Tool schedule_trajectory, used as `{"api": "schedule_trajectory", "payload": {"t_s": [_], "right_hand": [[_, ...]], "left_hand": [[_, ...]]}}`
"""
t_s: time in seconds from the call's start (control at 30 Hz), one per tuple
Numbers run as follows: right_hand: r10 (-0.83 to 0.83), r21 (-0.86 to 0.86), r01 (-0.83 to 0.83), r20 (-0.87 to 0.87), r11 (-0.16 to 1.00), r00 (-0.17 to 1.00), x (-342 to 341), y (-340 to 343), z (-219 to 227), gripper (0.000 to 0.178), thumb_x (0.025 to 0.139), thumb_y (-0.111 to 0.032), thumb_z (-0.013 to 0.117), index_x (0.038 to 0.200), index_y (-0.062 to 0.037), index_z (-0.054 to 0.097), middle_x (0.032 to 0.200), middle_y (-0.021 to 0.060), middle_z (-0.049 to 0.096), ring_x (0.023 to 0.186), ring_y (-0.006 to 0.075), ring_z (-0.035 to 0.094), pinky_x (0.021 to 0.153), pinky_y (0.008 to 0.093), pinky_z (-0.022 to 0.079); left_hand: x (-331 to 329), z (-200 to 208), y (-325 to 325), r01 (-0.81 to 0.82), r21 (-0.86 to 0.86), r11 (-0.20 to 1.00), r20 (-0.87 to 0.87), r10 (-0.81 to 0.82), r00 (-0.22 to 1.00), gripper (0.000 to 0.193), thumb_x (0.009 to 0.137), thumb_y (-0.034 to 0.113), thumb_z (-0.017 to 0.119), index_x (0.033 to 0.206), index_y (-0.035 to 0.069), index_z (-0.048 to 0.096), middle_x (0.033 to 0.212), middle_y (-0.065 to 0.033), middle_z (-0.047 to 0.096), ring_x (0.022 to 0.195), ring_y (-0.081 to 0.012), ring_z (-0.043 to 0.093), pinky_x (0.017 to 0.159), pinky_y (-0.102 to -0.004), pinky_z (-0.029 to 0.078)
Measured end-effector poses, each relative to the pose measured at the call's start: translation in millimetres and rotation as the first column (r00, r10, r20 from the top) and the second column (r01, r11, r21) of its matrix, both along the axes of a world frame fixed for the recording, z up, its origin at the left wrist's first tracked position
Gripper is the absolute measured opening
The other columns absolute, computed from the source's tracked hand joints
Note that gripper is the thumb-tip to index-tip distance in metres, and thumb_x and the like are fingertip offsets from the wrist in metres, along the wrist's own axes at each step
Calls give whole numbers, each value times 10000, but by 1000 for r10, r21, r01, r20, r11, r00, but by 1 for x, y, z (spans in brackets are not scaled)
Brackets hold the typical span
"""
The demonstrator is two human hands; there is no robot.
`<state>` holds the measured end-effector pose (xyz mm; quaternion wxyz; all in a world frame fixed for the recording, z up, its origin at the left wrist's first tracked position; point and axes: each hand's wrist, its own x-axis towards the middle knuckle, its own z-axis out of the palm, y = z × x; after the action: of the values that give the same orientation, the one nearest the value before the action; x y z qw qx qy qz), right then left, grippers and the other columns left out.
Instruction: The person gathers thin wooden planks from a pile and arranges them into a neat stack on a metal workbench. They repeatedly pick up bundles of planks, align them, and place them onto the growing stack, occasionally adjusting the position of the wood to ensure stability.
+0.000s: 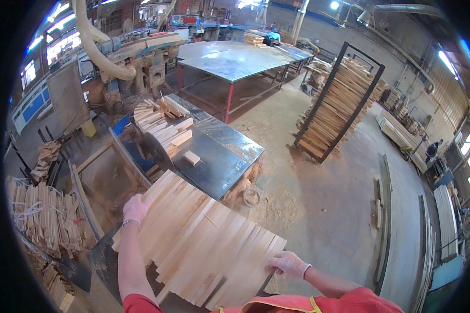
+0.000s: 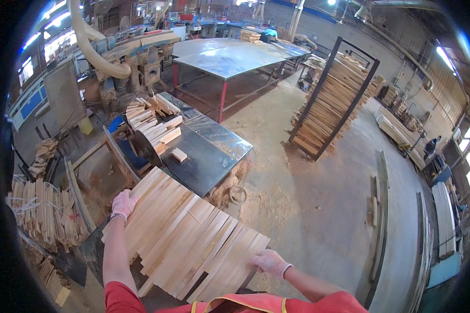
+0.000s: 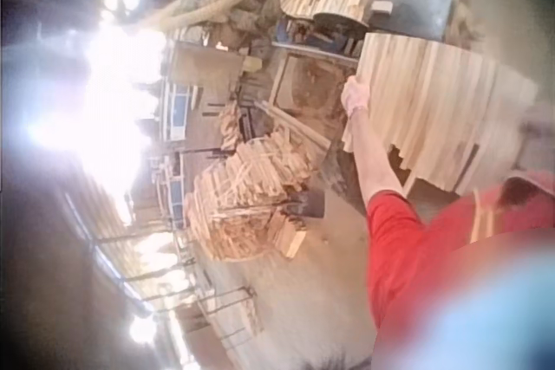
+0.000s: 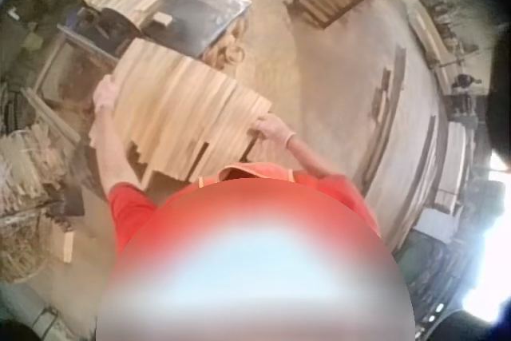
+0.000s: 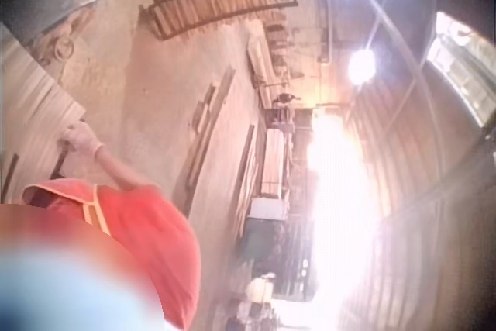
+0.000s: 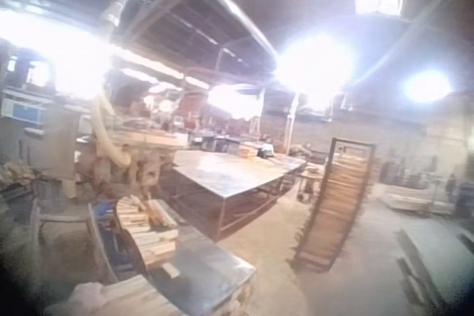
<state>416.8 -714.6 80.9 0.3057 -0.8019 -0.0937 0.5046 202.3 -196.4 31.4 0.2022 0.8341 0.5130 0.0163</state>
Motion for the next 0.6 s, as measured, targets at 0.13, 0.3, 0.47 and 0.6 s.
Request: {"api": "schedule_trajectory", "payload": {"t_s": [0.13, 0.3, 0.47, 0.6], "right_hand": [[133, 13, -138, 191, 990, 972, 2, 39, -3, 317, 966, -317, 647, 872, -21, 707, 730, 19, 659, 620, 112, 594, 577, 295, 488], [520, -200, -643, 776, 740, 357, 48, 119, -55, 355, 968, -358, 542, 983, -40, 699, 908, 209, 731, 853, 347, 717, 777, 451, 564], [249, -275, -838, 953, 471, -173, 59, 195, -74, 234, 960, -324, 612, 997, -129, 735, 1068, 98, 734, 1014, 357, 683, 885, 435, 568], [143, 546, -159, 72, 823, 987, -2, 229, -3, 314, 968, -257, 715, 1161, -9, 718, 1026, 41, 708, 913, 105, 613, 839, 281, 509]], "left_hand": [[-31, -8, 22, -51, 68, 996, 35, 49, 998, 639, 916, 564, 630, 1243, 18, 686, 1253, -276, 694, 1215, -408, 650, 1055, -484, 500], [-120, -33, 60, -219, 47, 975, 125, 212, 969, 612, 923, 530, 600, 1154, -29, 699, 1215, -329, 675, 1176, -461, 643, 1031, -513, 488], [-237, -48, 43, -312, 38, 949, -31, 313, 949, 637, 997, 514, 493, 1032, -97, 671, 1153, -394, 642, 1146, -526, 610, 964, -567, 469], [-343, -36, -52, -427, 21, 904, 190, 415, 890, 557, 969, 515, 594, 989, -34, 683, 997, -252, 713, 943, -394, 660, 853, -461, 507]]}}
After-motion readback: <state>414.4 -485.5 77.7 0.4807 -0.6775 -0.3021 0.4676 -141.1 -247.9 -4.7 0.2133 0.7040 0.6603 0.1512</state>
